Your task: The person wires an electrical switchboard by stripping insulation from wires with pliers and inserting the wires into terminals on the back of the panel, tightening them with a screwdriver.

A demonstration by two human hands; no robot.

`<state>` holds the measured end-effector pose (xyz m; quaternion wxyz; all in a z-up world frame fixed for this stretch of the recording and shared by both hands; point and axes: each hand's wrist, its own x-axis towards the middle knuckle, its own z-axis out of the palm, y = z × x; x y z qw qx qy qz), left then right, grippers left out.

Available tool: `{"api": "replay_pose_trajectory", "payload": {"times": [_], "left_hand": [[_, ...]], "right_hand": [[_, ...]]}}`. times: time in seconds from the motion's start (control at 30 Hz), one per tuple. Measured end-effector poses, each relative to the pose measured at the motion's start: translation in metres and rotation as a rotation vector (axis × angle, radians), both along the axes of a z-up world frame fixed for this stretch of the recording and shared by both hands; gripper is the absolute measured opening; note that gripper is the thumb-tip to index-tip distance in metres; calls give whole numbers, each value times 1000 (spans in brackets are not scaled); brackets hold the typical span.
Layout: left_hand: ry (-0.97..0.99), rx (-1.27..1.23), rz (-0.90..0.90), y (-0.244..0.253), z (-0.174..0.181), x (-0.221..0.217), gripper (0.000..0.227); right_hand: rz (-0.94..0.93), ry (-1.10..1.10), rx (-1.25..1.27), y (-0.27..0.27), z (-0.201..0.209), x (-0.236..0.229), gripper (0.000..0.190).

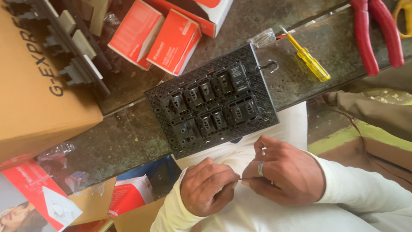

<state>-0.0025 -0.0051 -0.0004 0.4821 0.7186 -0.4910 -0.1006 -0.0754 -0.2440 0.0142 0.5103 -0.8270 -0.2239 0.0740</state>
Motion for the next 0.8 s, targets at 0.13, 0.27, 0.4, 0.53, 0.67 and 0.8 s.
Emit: {"api": "replay_pose_trajectory", "payload": {"times": [0.13, 0.27, 0.4, 0.53, 0.67, 0.8], "left_hand": [[30, -16, -15, 1, -2, 1, 36], [16, 11, 14, 1, -2, -1, 36], [7, 70, 94, -2, 3, -7, 33], [42, 74, 160, -7, 5, -12, 30], [2, 93, 205, -11, 1, -16, 30], [-129, 107, 318, -20, -4, -27, 33]], "right_hand": [[23, 41, -18, 1, -3, -1, 8], [60, 75, -32, 1, -5, -1, 10], [48, 79, -61, 1, -5, -1, 11], [-12, 137, -27, 2, -2, -1, 16], [-54, 194, -43, 3, 2, 1, 11], [-212, 94, -101, 13, 8, 0, 8]]}}
